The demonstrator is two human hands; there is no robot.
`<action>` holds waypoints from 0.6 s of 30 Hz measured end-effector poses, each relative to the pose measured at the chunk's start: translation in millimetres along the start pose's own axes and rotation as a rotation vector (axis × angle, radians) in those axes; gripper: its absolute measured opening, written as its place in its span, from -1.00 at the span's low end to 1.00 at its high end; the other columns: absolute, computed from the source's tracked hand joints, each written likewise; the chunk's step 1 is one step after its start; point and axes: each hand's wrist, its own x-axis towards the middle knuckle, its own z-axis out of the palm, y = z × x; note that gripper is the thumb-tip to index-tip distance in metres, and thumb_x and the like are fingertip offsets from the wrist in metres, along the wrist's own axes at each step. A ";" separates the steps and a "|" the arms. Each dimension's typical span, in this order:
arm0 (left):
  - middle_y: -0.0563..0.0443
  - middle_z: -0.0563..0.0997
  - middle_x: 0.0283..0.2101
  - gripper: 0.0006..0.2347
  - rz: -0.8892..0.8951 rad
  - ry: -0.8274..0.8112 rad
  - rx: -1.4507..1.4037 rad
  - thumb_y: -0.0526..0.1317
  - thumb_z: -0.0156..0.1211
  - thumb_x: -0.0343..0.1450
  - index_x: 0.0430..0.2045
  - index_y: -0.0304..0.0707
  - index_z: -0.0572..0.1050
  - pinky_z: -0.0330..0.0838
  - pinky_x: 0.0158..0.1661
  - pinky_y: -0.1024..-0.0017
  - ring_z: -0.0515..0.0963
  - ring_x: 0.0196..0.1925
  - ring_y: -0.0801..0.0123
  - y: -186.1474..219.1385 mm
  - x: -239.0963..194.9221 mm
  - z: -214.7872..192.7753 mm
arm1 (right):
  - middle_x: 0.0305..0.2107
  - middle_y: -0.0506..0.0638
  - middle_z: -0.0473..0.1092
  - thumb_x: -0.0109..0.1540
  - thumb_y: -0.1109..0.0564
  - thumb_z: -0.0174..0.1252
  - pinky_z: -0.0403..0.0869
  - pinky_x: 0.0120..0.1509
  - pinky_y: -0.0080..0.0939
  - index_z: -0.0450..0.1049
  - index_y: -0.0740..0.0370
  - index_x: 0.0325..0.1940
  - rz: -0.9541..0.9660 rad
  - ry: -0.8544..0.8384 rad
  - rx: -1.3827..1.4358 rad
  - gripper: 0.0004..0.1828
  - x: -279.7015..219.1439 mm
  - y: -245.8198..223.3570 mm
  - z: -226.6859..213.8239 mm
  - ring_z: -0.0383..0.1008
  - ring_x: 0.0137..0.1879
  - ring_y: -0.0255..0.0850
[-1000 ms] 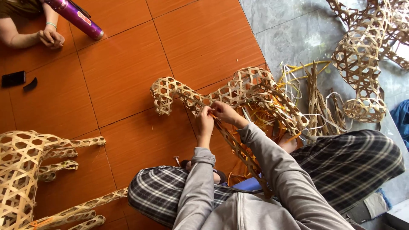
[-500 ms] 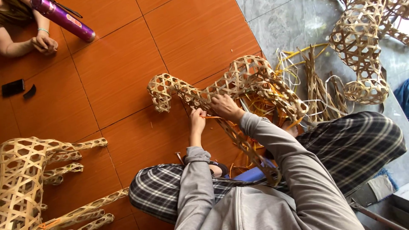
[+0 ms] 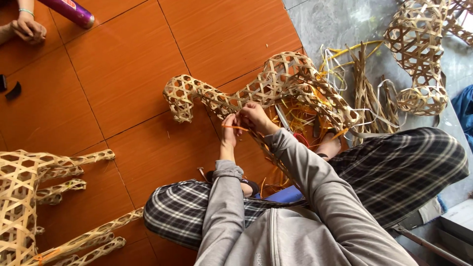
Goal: The person sits on the floor and weaves thin strips of bamboo or rattan into a giraffe-shaped sculpture. They use orange string to tie sections together and scissors to trim excess material, repeating the process across different parts of the frame.
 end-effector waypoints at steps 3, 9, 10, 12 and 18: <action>0.07 0.44 -0.53 -0.80 -0.026 0.047 0.209 -0.16 -0.04 0.58 -0.37 -0.18 0.50 0.13 -0.65 0.51 0.33 -0.61 0.45 -10.2 14.3 -17.6 | -0.31 0.16 0.56 0.35 0.11 0.01 0.58 -0.21 -0.21 0.48 0.37 -0.10 0.160 -0.195 0.229 -0.75 -0.3 -19.6 0.7 0.60 -0.28 -0.16; -0.45 0.60 -0.11 -0.74 0.192 0.140 1.239 -0.20 -0.21 0.53 -0.20 -0.40 0.47 0.42 -0.05 -0.02 0.56 0.00 -0.32 18.9 10.9 22.8 | -0.45 0.19 0.49 0.36 0.15 0.08 0.46 -0.30 0.02 0.37 0.34 -0.11 -0.568 -0.155 -0.949 -0.83 -7.2 -27.7 -10.7 0.56 -0.28 0.09; -0.45 0.60 -0.11 -0.74 0.178 0.148 1.235 -0.20 -0.21 0.53 -0.20 -0.40 0.47 0.42 -0.05 -0.02 0.56 0.00 -0.32 18.7 12.5 25.7 | -0.45 0.19 0.49 0.36 0.15 0.08 0.46 -0.30 0.02 0.37 0.34 -0.11 -0.563 -0.170 -0.946 -0.83 -1.3 -20.8 -10.2 0.56 -0.28 0.09; -0.49 0.58 -0.06 -0.68 0.138 0.208 1.253 -0.16 -0.28 0.56 -0.23 -0.36 0.49 0.38 -0.01 -0.08 0.52 0.00 -0.39 17.5 8.9 25.6 | -0.42 0.11 0.49 0.40 0.19 0.04 0.48 -0.30 0.00 0.35 0.31 -0.07 -0.482 -0.185 -1.186 -0.89 6.0 -3.6 -1.7 0.57 -0.26 0.01; -0.38 0.52 -0.39 -0.77 0.288 0.100 0.968 -0.23 0.19 0.60 -0.32 -0.52 0.45 0.38 -0.25 0.20 0.44 -0.40 -0.02 -46.1 51.3 -47.4 | -0.38 -0.12 0.42 0.33 0.12 0.09 0.47 -0.31 -0.18 0.47 0.20 -0.10 0.023 -0.223 -0.218 -0.86 -2.2 -40.3 -15.8 0.44 -0.37 -0.24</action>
